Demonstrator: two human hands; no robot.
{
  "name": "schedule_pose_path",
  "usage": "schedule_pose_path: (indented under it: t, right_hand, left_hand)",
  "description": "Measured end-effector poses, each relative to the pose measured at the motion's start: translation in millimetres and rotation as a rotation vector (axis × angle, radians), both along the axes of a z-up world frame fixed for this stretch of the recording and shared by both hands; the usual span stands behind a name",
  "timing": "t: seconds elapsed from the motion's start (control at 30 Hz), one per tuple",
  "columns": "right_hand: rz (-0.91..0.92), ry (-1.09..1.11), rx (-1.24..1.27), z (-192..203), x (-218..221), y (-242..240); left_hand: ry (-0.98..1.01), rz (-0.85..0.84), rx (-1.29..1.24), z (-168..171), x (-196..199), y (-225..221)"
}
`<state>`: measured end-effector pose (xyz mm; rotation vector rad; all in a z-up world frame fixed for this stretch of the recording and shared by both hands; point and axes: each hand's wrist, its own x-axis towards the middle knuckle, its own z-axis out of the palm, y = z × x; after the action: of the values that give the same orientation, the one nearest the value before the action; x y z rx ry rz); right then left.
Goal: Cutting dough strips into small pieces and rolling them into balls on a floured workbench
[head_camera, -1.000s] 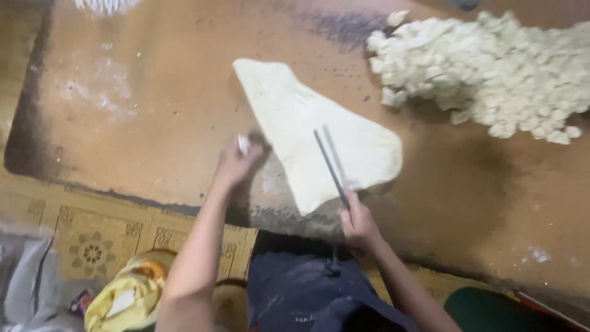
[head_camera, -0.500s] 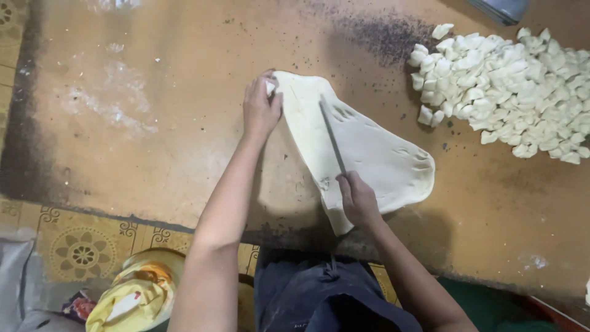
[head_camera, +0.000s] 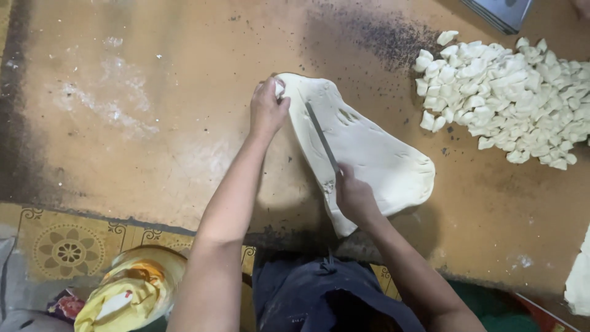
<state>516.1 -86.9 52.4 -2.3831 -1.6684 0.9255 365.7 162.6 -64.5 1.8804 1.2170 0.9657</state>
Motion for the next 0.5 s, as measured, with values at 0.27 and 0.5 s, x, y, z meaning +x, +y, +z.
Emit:
schedule_pose_path:
  t: [0.27,0.5]
  right_hand:
    - [0.173,-0.218,0.012,-46,-25,189]
    - [0.362,-0.297,0.07,-39,-1,37]
  left_hand:
    - [0.147,-0.01,-0.017,9,-10,-6]
    - [0.634,-0.023,0.015,18,5,-4]
